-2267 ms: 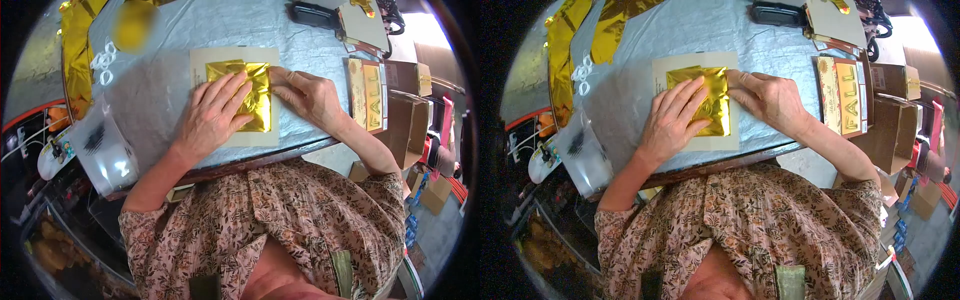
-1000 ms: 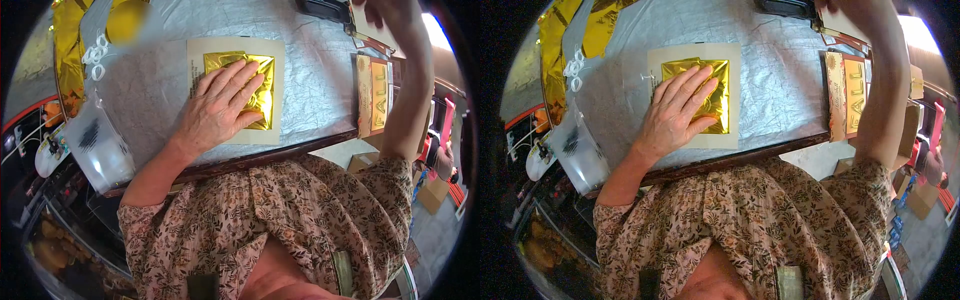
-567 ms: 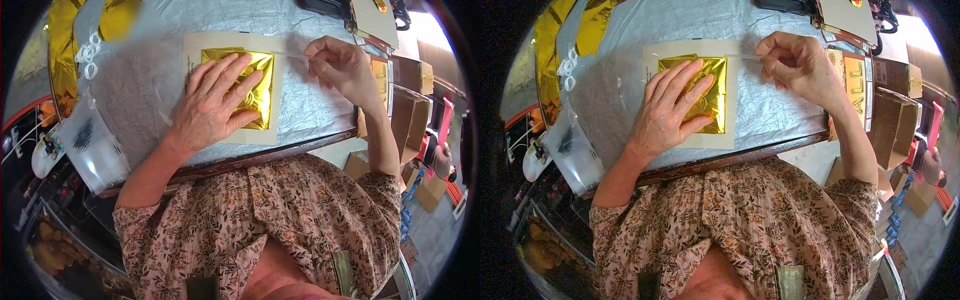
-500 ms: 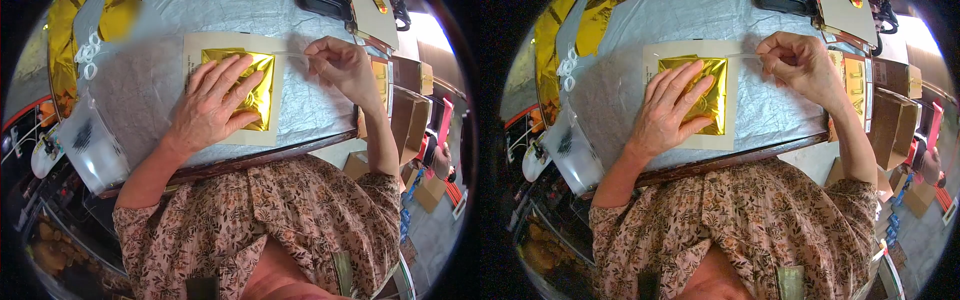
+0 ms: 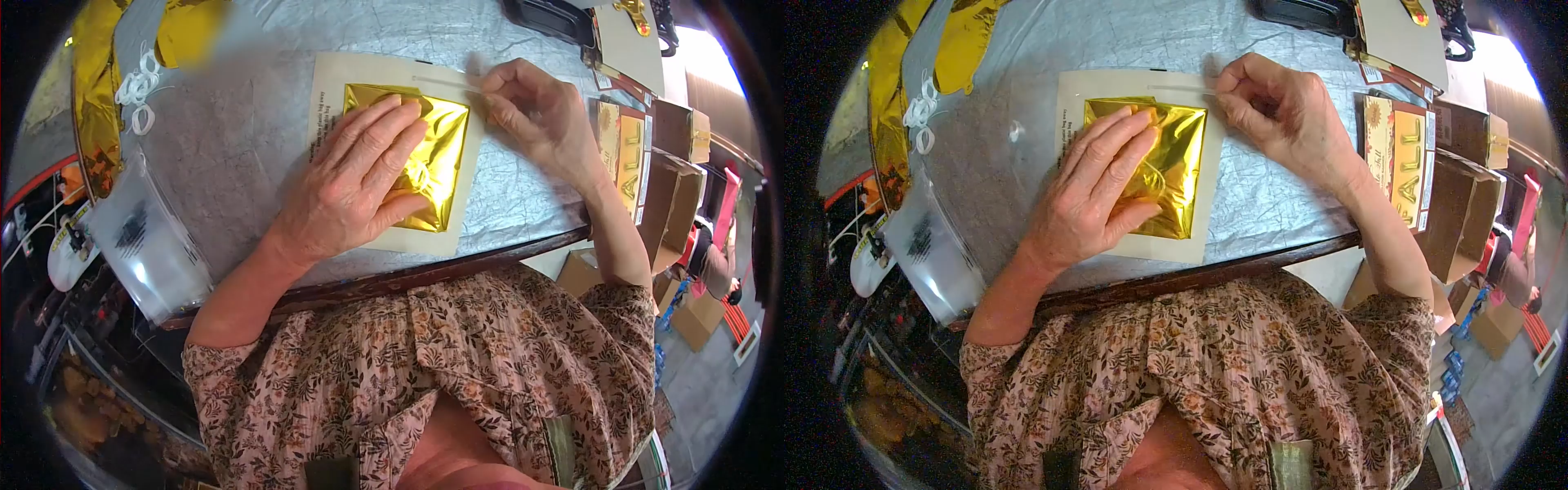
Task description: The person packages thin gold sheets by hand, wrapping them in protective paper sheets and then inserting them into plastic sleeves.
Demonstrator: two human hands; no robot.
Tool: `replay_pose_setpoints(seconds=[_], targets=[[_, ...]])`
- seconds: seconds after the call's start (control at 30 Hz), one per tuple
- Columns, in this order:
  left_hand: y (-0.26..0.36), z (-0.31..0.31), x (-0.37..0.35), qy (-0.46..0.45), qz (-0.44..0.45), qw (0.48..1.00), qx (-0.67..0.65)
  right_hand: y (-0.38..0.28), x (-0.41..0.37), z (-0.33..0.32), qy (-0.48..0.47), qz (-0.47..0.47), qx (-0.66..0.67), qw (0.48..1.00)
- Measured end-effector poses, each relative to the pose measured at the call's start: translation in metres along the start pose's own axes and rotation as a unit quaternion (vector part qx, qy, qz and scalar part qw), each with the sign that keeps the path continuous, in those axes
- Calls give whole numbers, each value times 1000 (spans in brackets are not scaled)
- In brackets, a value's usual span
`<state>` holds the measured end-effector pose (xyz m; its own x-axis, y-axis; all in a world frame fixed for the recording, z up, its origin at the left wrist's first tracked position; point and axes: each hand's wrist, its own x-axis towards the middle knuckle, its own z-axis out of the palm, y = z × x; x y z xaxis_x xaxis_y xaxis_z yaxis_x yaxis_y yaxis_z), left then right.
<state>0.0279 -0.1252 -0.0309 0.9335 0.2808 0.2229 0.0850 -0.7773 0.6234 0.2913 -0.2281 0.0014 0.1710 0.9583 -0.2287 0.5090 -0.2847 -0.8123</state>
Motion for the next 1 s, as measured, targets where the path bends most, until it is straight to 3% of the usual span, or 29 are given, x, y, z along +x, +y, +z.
replay_pose_setpoints(seconds=[0.13, 0.27, 0.5, 0.63, 0.77, 1.0], targets=[[-6, 9, -3, 48, -4, 998, 36, -3, 1, 0, 13, -39, -78, 996], [-2, 3, 1, 62, -14, 989, 136, 9, 11, -7, 22, -190, -134, 972], [-2, 3, -1, 47, -45, 992, 107, 25, 38, -16, 6, -381, -196, 904], [-4, 5, -3, 53, -39, 992, 107, 26, 40, -15, -9, -388, -218, 895], [-6, 6, -4, 55, -43, 993, 91, 22, 45, -8, 40, -451, -237, 860], [-9, 4, -4, 58, -51, 995, 61, 24, 53, -16, -21, -456, -215, 863]])
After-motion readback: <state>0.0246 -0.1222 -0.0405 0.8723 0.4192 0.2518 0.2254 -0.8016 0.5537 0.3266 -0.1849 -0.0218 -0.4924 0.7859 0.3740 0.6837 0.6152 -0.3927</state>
